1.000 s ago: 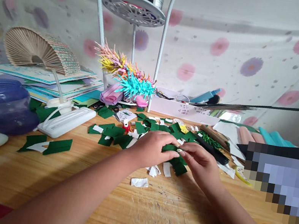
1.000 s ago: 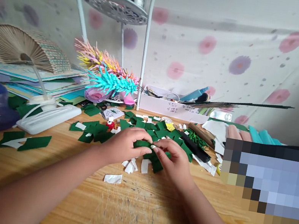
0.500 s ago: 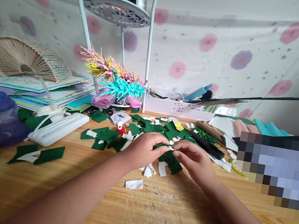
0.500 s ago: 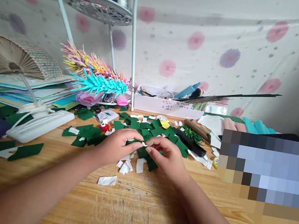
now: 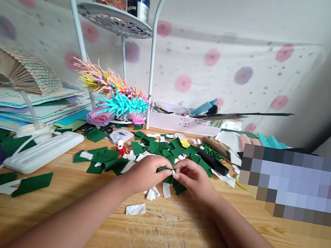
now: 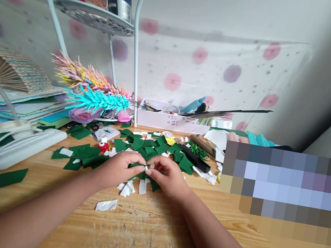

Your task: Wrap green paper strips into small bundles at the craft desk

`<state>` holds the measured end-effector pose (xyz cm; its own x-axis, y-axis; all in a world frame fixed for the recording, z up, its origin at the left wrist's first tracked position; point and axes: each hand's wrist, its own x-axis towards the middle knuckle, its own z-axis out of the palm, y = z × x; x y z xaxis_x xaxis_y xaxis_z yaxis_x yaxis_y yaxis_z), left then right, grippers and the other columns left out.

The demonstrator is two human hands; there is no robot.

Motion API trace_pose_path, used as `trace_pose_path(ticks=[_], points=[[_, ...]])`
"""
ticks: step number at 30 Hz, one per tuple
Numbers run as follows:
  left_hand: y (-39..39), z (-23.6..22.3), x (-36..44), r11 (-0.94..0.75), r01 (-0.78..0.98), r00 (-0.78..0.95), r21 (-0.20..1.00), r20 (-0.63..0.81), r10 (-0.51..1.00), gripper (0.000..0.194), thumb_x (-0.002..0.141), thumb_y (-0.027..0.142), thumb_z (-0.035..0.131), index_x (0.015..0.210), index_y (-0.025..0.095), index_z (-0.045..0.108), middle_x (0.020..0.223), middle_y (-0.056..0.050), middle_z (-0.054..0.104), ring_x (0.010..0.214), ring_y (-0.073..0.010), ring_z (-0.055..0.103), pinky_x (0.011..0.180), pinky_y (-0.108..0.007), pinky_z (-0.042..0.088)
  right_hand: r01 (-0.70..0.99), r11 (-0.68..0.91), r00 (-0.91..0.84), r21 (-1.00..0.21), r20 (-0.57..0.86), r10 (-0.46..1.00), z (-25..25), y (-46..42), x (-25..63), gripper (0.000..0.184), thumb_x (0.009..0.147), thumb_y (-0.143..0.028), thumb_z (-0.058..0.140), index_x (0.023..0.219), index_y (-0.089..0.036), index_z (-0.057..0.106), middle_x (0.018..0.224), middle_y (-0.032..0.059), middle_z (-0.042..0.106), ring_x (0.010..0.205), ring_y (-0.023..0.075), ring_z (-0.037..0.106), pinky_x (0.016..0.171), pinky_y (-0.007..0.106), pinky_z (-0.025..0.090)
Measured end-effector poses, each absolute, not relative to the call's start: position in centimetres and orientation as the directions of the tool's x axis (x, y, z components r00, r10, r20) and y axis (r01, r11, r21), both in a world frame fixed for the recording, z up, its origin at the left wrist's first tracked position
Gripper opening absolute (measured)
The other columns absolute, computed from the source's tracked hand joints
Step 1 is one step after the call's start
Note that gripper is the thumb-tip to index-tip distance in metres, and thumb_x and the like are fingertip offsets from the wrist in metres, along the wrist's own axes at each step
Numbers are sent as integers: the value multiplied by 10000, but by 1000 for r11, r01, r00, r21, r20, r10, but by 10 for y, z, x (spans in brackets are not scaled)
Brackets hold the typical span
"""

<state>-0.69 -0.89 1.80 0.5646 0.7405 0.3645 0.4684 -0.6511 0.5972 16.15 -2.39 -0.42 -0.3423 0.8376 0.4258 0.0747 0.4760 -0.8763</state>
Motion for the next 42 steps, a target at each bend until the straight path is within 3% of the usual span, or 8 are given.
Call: trace_pose_path(ticks=[6,14,23,27,29,34,37,42], points=[[-9,15,-6,-594,470,511,652,347,786,154,726,251,460,673,166,577,663,11,581,651,-125,515,587,-215,370,132,451,-237,-883,414,879,-8,-24,159,99,709,-257,569,735,-175,521,694,-3,503,643,117,458,597,251,372],[-13,27,-7,-489,309,541,816,272,796,202,710,341,506,716,148,565,672,3,539,657,-115,474,575,-196,364,-177,285,-188,-942,316,930,8,-37,147,174,648,-261,628,612,-156,494,586,-36,445,544,80,396,514,212,313],[-13,32,-12,-464,288,556,837,248,793,259,701,381,515,646,132,562,609,6,507,611,-110,453,573,-213,353,-251,227,-232,-941,286,930,10,-37,139,219,619,-295,647,597,-153,481,550,-44,418,501,71,370,490,209,308],[-5,25,-15,-492,331,573,806,243,783,215,718,332,495,681,134,569,651,-3,531,659,-126,475,624,-225,365,-138,281,-253,-950,308,917,8,-33,143,221,660,-348,593,633,-158,484,587,-30,438,540,87,404,519,217,334],[-3,23,-14,-500,366,573,785,233,786,198,731,307,470,694,135,561,657,0,527,663,-125,474,623,-220,366,10,374,-271,-927,358,894,7,-33,146,210,677,-360,570,674,-170,480,625,-21,459,577,102,423,532,221,341],[-5,20,-9,-545,426,595,722,231,770,224,764,290,412,629,144,514,598,23,456,598,-99,434,549,-188,340,495,572,-315,-654,478,820,5,-34,152,224,635,-323,618,709,-190,453,695,-5,508,655,140,451,578,242,347],[-6,19,-8,-540,422,606,728,216,765,222,776,281,390,645,148,511,607,23,450,603,-97,436,555,-184,345,575,545,-276,-610,483,831,5,-33,152,150,697,-288,552,687,-194,437,674,-7,510,642,136,458,561,233,351],[-4,17,-8,-531,436,568,727,236,789,235,789,292,370,769,142,551,715,-8,529,704,-125,483,633,-209,375,550,508,-247,-663,451,857,4,-30,154,33,736,-228,481,729,-197,473,642,-20,508,586,118,462,528,217,355]])
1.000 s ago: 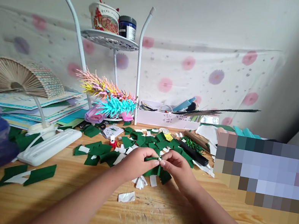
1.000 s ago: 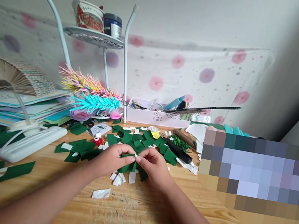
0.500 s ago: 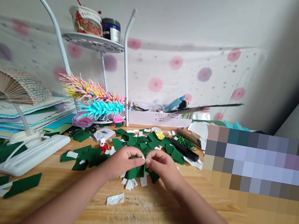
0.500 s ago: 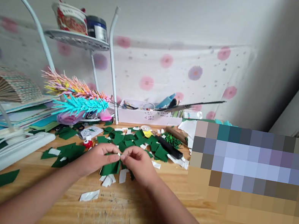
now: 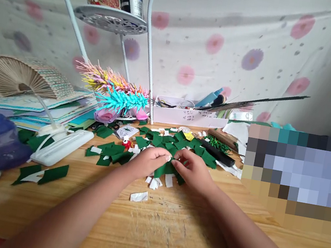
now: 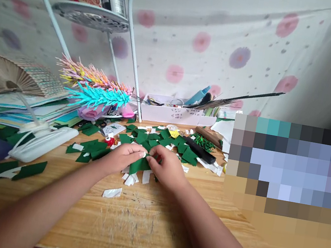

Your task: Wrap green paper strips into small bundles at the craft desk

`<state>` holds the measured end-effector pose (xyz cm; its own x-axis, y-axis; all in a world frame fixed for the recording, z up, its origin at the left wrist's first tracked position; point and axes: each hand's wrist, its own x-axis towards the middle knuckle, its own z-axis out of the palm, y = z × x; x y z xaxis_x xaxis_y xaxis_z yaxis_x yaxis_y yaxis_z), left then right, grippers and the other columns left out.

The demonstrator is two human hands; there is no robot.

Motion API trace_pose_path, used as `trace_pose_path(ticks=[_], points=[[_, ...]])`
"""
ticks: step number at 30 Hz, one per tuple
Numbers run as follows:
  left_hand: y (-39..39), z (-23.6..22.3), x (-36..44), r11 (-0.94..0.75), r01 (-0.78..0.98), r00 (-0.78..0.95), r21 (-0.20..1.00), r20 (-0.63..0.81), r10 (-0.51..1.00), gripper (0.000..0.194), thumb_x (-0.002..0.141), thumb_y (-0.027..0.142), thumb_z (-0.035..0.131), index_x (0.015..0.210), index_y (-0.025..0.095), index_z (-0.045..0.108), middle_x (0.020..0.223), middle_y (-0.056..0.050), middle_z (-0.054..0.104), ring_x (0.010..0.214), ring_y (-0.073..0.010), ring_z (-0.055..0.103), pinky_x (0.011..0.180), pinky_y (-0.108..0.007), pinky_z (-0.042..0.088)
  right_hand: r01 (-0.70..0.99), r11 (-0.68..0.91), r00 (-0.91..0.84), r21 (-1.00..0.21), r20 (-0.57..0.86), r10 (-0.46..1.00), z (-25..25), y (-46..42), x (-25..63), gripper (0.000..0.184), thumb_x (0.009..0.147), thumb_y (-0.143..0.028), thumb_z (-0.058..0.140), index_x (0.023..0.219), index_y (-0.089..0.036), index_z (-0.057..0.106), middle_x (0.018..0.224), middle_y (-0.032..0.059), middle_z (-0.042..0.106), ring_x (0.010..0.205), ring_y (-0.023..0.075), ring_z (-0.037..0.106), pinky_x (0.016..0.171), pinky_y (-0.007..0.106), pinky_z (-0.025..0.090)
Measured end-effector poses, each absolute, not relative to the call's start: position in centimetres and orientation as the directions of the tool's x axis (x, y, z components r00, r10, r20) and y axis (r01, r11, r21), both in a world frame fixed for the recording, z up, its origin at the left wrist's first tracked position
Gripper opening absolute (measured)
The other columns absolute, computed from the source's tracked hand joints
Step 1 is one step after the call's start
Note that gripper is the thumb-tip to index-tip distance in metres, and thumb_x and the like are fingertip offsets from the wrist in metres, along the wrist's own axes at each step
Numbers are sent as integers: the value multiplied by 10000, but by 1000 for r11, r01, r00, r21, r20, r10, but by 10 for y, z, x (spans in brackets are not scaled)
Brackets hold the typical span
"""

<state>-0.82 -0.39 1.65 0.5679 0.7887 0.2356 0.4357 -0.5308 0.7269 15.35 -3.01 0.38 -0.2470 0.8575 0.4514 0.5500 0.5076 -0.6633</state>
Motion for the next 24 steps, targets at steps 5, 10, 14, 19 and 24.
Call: trace_pose_path(ticks=[5,10,14,19,24], points=[[-5,16,-6,-601,508,584,617,267,767,241,784,288,376,764,149,572,680,1,539,654,-122,483,598,-212,374,506,451,-202,-735,407,891,-1,-27,155,46,742,-216,450,723,-194,485,629,-19,506,567,117,458,519,220,360],[-2,17,-8,-596,565,488,571,352,799,285,800,306,335,716,156,561,653,7,535,637,-125,474,597,-222,370,515,428,-148,-743,414,898,-6,-24,155,66,743,-201,429,700,-194,478,635,-12,512,592,129,476,543,233,370],[3,15,-11,-548,539,418,640,361,833,276,797,313,340,731,153,555,679,2,543,665,-132,486,607,-226,381,536,412,-156,-737,393,906,-6,-25,153,78,751,-250,442,720,-194,486,656,-3,519,592,131,468,541,240,369],[-4,15,-5,-517,414,490,749,295,820,266,797,328,356,795,154,557,724,-4,562,698,-130,503,626,-219,398,519,427,-221,-741,366,904,-4,-30,150,276,703,-375,537,904,-193,490,795,27,538,684,154,481,568,248,374],[-8,14,-2,-485,362,496,796,276,823,273,786,333,381,792,144,578,725,-8,574,720,-139,508,663,-236,403,559,382,-173,-736,348,922,-1,-30,151,233,766,-344,438,593,-189,419,539,-30,428,518,117,405,465,218,309]])
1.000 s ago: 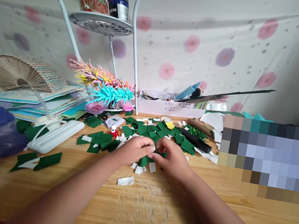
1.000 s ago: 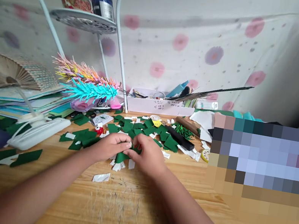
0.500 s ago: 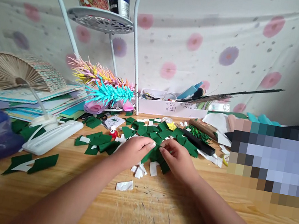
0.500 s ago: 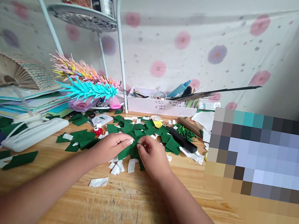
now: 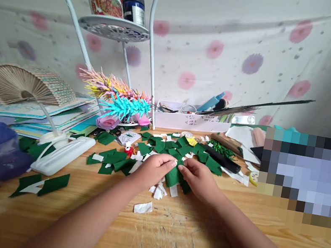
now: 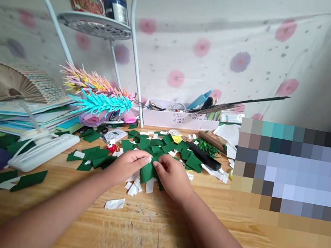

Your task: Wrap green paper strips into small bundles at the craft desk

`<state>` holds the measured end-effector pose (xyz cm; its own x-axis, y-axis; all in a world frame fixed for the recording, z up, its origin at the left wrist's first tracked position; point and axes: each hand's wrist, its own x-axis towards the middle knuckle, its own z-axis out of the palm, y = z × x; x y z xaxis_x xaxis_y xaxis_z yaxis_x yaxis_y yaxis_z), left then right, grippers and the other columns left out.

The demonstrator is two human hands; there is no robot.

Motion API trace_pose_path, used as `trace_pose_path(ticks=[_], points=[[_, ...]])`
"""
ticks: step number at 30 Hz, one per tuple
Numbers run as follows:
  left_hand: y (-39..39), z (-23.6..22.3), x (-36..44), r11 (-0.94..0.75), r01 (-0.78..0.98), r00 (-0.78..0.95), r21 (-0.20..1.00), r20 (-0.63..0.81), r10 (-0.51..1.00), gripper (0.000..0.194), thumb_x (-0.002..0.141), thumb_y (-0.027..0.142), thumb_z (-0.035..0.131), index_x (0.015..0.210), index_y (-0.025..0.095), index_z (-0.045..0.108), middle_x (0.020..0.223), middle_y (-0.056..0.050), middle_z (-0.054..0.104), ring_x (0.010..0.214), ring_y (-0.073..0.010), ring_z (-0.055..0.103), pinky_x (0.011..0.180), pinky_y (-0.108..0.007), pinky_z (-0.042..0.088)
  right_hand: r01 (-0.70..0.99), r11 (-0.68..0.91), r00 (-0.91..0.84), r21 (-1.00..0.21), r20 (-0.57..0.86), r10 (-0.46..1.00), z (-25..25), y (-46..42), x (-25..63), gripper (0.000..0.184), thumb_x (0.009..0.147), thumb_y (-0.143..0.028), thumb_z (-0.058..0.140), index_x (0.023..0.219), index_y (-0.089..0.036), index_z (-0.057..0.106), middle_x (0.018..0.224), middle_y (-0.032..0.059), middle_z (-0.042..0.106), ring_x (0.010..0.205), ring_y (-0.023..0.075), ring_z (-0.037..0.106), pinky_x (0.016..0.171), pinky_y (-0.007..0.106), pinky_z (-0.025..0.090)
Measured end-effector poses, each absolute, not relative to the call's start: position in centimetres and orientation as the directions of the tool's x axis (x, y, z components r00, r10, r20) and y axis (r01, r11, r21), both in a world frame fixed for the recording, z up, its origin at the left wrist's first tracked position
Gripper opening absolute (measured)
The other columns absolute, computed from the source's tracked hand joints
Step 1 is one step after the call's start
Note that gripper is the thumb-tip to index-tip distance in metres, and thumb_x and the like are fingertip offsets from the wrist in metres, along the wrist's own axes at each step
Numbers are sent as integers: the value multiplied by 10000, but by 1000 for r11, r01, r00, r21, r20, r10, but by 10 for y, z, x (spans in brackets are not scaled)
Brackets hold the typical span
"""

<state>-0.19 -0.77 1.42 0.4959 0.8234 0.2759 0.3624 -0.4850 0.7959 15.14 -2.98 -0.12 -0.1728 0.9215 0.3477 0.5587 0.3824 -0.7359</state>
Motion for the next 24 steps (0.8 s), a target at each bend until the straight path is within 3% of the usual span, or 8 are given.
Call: trace_pose_path(ticks=[7,12,19,24], points=[[-2,14,-5,-397,263,393,879,278,876,227,761,308,441,769,137,590,745,-25,598,737,-145,528,673,-242,421,546,415,-186,-728,377,907,4,-30,153,262,766,-300,413,540,-196,333,513,-38,373,506,115,366,467,221,278],[1,15,-9,-404,250,301,880,326,896,193,759,287,441,768,134,557,714,-24,589,712,-137,542,674,-242,427,497,339,-164,-799,297,941,2,-27,156,243,759,-313,416,554,-196,357,517,-38,384,503,116,376,469,226,287],[-10,21,-5,-667,469,426,579,513,745,73,726,201,478,734,171,544,751,-18,565,743,-140,518,702,-260,410,462,349,-181,-815,299,937,2,-27,156,179,753,-295,422,605,-194,418,542,-34,407,528,121,391,488,228,300],[-14,24,-7,-798,467,457,381,668,587,56,730,128,467,735,171,502,939,-59,542,924,-159,472,834,-303,364,508,376,-158,-775,345,925,-3,-23,156,160,747,-265,432,608,-187,423,549,-34,399,537,115,382,496,222,302]])
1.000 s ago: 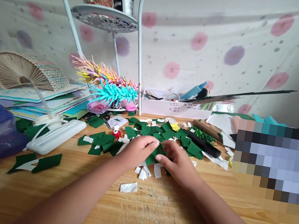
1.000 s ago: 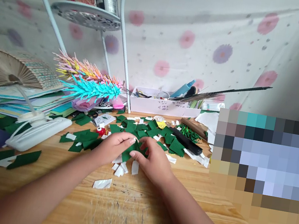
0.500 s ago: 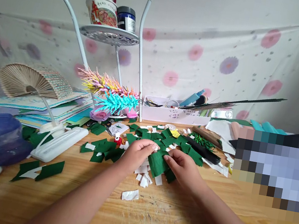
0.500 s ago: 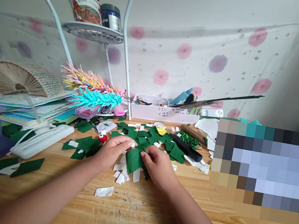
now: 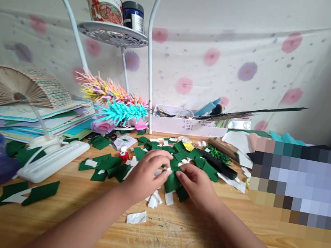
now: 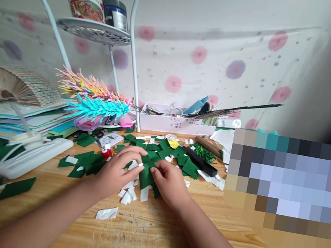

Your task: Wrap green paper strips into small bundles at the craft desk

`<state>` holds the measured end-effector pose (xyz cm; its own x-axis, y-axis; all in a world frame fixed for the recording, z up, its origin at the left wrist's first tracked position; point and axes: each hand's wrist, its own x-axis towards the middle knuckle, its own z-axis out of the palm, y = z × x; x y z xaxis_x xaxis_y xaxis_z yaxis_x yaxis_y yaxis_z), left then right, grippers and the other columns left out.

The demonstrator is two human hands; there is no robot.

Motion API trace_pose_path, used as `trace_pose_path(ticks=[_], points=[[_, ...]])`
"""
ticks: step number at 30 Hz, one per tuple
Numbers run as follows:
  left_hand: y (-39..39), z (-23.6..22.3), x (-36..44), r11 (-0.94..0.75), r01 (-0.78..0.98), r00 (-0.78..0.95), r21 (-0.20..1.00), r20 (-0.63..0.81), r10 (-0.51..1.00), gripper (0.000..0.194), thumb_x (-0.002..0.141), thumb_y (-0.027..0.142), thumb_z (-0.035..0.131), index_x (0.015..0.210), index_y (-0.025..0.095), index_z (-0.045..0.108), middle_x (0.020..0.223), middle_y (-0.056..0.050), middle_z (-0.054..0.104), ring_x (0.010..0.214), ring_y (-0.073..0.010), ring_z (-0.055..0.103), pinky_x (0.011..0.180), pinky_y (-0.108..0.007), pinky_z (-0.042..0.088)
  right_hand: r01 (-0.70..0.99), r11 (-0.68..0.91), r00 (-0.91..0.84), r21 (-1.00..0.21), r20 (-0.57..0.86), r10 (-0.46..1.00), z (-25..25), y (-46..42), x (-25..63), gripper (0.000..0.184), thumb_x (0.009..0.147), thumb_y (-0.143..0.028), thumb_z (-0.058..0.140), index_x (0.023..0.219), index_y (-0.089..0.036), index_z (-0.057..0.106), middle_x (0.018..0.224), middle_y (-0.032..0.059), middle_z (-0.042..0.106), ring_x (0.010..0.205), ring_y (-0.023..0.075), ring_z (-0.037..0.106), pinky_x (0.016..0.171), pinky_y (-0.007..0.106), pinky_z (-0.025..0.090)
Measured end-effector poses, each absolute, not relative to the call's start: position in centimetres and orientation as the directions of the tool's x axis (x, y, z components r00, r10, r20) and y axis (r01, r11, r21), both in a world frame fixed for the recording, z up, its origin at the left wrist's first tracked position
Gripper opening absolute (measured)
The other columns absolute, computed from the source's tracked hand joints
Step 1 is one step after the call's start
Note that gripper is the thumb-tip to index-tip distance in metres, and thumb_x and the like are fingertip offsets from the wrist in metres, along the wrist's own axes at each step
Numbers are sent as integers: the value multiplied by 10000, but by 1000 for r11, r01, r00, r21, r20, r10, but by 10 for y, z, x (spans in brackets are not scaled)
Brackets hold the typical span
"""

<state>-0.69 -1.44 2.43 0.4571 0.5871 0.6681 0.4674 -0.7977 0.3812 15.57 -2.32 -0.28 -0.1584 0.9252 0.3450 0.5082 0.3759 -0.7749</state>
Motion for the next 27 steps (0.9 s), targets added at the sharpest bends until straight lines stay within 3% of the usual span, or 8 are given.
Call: trace_pose_path(ticks=[6,12,17,24,27], points=[[-15,22,-6,-859,432,521,275,702,486,115,733,90,469,791,173,524,783,-23,584,790,-141,510,730,-290,415,503,378,-125,-777,368,921,-9,-17,156,70,736,-233,450,707,-180,487,555,-38,422,533,108,400,506,214,332],[-11,19,-5,-865,416,533,281,696,482,201,762,92,453,889,179,583,873,-28,635,822,-119,546,750,-252,421,338,386,-188,-858,340,922,-11,-20,158,130,781,-277,404,825,-190,490,644,-18,465,556,114,451,518,227,396],[-12,22,-6,-839,475,536,266,669,516,125,770,201,477,790,156,592,745,-22,644,714,-127,554,685,-248,416,266,308,-205,-913,258,944,-10,-22,159,145,782,-333,416,802,-201,472,727,-4,459,596,118,461,547,235,429],[-17,20,-7,-823,555,625,119,593,507,213,821,237,337,743,144,513,679,-18,583,644,-122,523,595,-232,372,258,261,-218,-930,207,954,-8,-26,159,169,771,-355,441,822,-203,495,736,3,468,676,136,447,570,219,434],[-17,19,-8,-804,592,644,47,573,507,304,831,285,301,629,156,487,566,3,548,548,-112,501,518,-233,328,252,245,-221,-936,191,957,-8,-27,158,177,771,-366,437,787,-200,496,726,-2,464,664,132,449,556,214,424]])
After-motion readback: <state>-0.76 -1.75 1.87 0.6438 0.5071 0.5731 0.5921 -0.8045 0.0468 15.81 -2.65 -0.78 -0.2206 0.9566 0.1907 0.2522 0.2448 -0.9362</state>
